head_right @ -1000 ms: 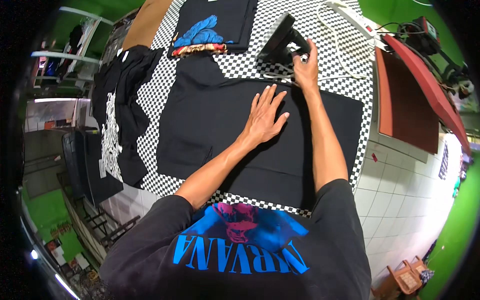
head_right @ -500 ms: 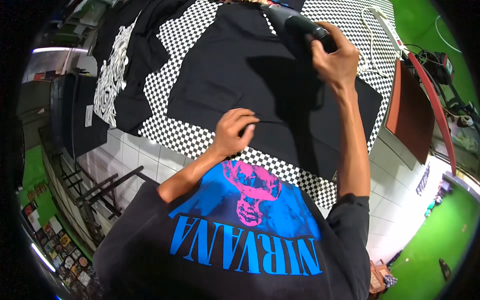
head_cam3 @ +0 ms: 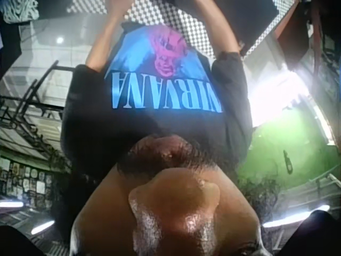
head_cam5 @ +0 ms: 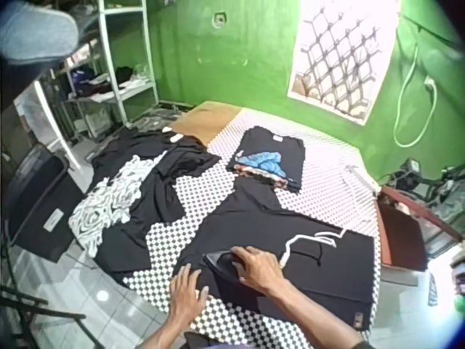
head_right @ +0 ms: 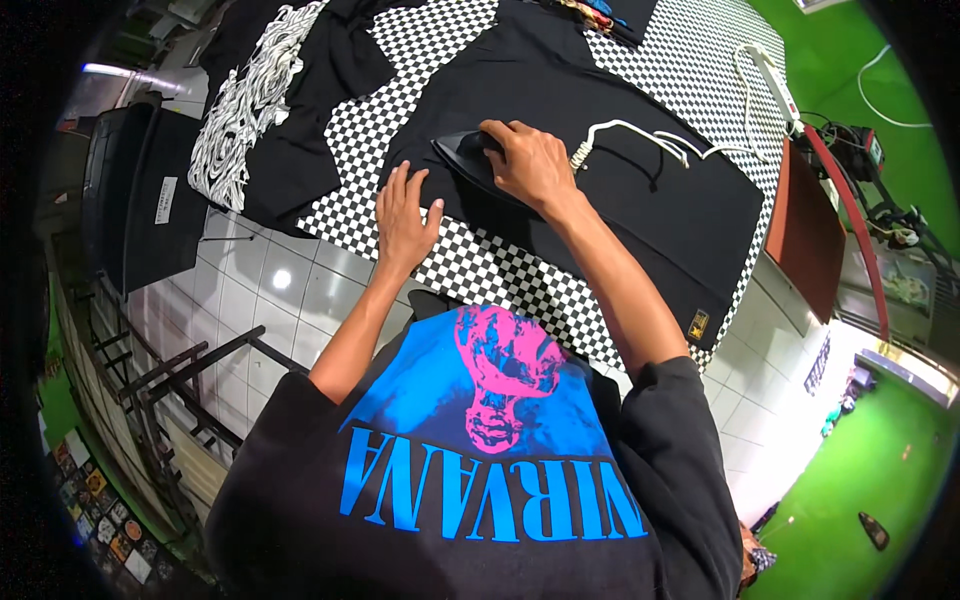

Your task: Ironing and folding a black garment on a table.

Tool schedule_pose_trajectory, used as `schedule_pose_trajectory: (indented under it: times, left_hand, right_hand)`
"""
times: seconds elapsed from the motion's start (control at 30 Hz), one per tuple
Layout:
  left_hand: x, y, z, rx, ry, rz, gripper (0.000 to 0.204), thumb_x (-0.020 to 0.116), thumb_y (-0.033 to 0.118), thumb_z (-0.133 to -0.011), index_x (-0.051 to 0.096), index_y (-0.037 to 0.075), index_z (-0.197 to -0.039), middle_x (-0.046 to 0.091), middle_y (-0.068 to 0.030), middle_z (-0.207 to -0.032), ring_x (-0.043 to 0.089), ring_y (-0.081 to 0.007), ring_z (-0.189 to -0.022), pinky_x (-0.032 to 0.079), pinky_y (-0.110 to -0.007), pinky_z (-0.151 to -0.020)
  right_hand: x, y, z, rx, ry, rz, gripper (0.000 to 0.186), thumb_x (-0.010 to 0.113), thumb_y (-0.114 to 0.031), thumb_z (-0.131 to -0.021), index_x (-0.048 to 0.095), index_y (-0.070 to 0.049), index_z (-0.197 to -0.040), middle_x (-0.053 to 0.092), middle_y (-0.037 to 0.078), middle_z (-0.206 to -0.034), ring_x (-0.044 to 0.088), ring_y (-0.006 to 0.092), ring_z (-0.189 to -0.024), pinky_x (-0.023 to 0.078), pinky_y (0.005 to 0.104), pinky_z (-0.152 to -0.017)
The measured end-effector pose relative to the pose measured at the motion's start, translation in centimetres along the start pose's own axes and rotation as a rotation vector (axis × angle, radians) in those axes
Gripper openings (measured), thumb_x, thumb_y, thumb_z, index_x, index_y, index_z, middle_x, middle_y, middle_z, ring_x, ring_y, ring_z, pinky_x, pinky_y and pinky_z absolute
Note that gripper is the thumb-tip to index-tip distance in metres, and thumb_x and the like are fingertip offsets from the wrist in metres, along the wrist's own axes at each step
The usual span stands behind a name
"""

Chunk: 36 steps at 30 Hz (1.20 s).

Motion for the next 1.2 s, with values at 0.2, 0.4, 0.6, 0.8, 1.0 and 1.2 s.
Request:
schedule_pose_trajectory:
  times: [0.2,0.4,0.6,0.8,1.0,1.2]
  left_hand:
    - [0.6,0.3,0.2,0.029,-0.055,-0.086,0.059,0.062,0.032,-0.094,0.046,0.008,-0.146,0.038,-0.0261,-0.153,0.037,-0.0423,-0.141,0.031,-0.055,-0.113]
    - [1.4,0.0,0.2,0.006,-0.134,-0.094,0.066,0.061,0.037,-0.095,0.04,0.01,-0.152,0.032,-0.0242,-0.157,0.031,-0.0413,-0.145,0.025,-0.057,-0.116]
    - [2.1,0.3,-1.9,0.084,-0.114,-0.06,0.066,0.06,0.039,-0.095,0.043,0.007,-0.15,0.032,-0.026,-0.157,0.029,-0.0404,-0.147,0.024,-0.059,-0.116]
    - [2.5,-0.6,-2.1,0.039,-0.125,-0.038,0.063,0.06,0.038,-0.096,0.043,0.01,-0.149,0.033,-0.0226,-0.158,0.028,-0.038,-0.148,0.019,-0.062,-0.118]
    - [2.4,-0.6,-2.2,0.027,-0.156,-0.048,0.061,0.059,0.037,-0.096,0.046,0.007,-0.147,0.034,-0.0236,-0.157,0.029,-0.0381,-0.148,0.02,-0.061,-0.119]
    - [2.4,-0.8,-2.0,-0.003,-0.141,-0.03,0.059,0.059,0.035,-0.096,0.046,0.01,-0.148,0.035,-0.021,-0.157,0.029,-0.0379,-0.148,0.018,-0.061,-0.119]
  right_hand:
    - [0.0,0.5,-1.2,0.085,0.079,0.108,0.036,0.067,-0.013,-0.085,0.064,-0.014,-0.121,0.069,0.015,-0.095,0.07,0.0373,-0.085,0.057,0.0463,-0.073]
    - [-0.5,2.1,-1.1,0.191,0.117,0.149,0.036,0.068,-0.014,-0.085,0.066,-0.015,-0.121,0.07,0.014,-0.096,0.07,0.0379,-0.085,0.056,0.0464,-0.074]
    - [-0.6,2.3,-2.1,0.173,0.162,0.125,0.036,0.068,-0.015,-0.086,0.066,-0.015,-0.121,0.071,0.013,-0.096,0.069,0.0384,-0.085,0.056,0.046,-0.075]
    - [-1.1,3.2,-1.1,0.221,0.149,0.146,0.034,0.068,-0.015,-0.086,0.064,-0.013,-0.12,0.069,0.015,-0.097,0.069,0.0389,-0.085,0.056,0.0472,-0.075]
    - [-0.6,3.1,-1.7,0.164,0.132,0.141,0.038,0.069,-0.015,-0.086,0.064,-0.015,-0.123,0.07,0.014,-0.098,0.069,0.0374,-0.085,0.056,0.0458,-0.073]
    - [-2.8,6.9,0.6,0.168,0.046,0.205,0.04,0.068,-0.014,-0.084,0.063,-0.016,-0.124,0.07,0.013,-0.098,0.07,0.0365,-0.085,0.056,0.045,-0.074]
Point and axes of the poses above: each hand's wrist, its own z-axis away from the middle knuckle, its own x-axis out of the palm, y = z × x, the point moved 10 cm from there along -z, towards the middle knuckle
